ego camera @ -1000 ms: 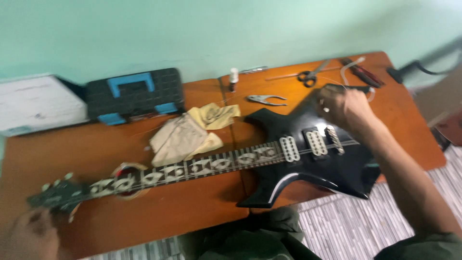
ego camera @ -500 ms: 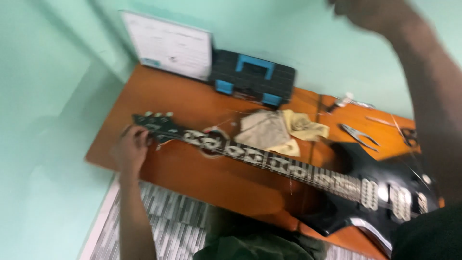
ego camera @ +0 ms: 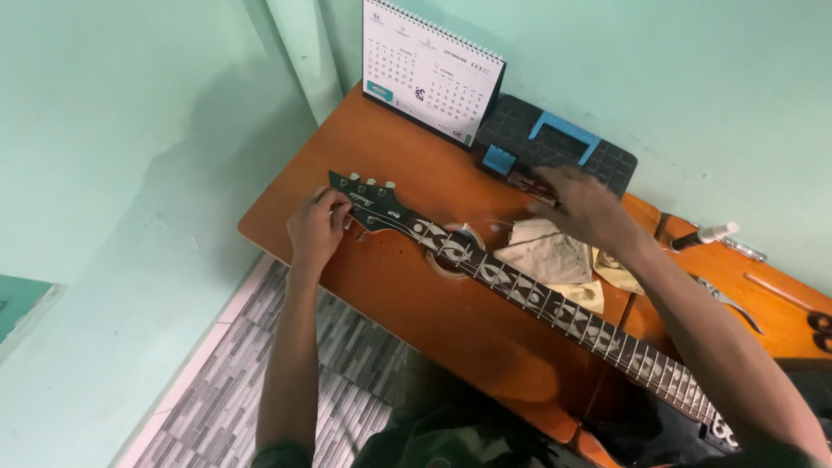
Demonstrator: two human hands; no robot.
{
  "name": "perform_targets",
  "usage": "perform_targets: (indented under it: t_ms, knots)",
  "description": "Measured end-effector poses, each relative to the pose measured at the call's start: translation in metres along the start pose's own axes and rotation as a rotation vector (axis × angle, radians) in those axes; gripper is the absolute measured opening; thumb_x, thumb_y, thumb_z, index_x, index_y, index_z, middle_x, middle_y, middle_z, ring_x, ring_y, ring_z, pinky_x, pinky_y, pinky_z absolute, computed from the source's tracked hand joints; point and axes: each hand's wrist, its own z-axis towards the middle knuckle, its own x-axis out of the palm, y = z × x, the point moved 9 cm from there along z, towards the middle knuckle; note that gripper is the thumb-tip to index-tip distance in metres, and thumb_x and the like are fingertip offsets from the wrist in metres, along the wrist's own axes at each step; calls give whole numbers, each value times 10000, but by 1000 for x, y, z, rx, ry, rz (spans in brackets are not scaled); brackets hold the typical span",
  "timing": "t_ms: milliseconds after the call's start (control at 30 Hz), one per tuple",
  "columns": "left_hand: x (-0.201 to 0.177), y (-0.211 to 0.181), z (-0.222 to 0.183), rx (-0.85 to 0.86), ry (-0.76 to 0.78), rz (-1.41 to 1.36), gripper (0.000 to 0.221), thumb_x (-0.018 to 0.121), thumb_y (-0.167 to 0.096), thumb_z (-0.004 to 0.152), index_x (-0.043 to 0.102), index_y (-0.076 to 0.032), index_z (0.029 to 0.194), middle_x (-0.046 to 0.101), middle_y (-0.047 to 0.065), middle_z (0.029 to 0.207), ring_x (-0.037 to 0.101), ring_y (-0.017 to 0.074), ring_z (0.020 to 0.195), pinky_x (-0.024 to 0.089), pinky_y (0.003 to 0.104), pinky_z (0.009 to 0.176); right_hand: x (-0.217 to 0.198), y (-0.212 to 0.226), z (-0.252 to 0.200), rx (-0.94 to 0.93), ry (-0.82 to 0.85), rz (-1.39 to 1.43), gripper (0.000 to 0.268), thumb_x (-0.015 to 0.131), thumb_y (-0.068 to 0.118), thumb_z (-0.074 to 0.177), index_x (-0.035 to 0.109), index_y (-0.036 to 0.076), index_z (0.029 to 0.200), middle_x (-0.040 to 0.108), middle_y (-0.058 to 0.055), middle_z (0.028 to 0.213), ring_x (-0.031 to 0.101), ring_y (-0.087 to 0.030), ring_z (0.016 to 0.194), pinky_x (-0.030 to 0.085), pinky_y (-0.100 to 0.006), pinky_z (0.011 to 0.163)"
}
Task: Restringing and tuning an electric guitar by threading strings through the bridge and winding the tuning pegs.
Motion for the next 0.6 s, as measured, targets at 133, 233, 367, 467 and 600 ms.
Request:
perform_targets:
  t_ms: [133,233,367,467,600]
  knots:
    - [9,8,1,85,-67,23,145,633,-367,1040,674,-236,992,690,6,925,707,259,934,579,398,818,-90,105,-80,-201,-263,203,277,613,151,1002,700,68,1252,753,-108,938,730,-282,711,600,-367,512]
    - [8,3,-3,80,-52,42,179,612,-414,1057,661,-246,1019,683,-14,939,707,234,947,567,372,817,-104,108,-105,-181,-268,206,257,603,160,1003,696,77,1228,750,-99,946,728,-276,720,594,-364,530]
    - [20,-1,-4,55,65,-67,171,587,-327,1117,648,-169,1089,681,64,994,688,321,990,539,430,860,-112,97,-149,-140,-264,218,219,583,178,1006,688,95,1180,743,-82,961,724,-264,738,582,-358,565]
    - [25,-1,2,112,49,73,138,628,-297,1150,663,-167,1122,687,33,1013,698,270,1005,544,401,855,-116,95,-171,-132,-263,229,194,568,191,1009,681,109,1144,738,-69,972,721,-255,751,574,-354,591]
    - [18,13,-9,131,-30,78,110,694,-252,1119,705,-150,1081,712,36,977,707,286,966,556,401,858,-113,120,-171,-243,-223,266,171,547,208,1012,673,128,1096,731,-52,987,717,-243,770,562,-349,626]
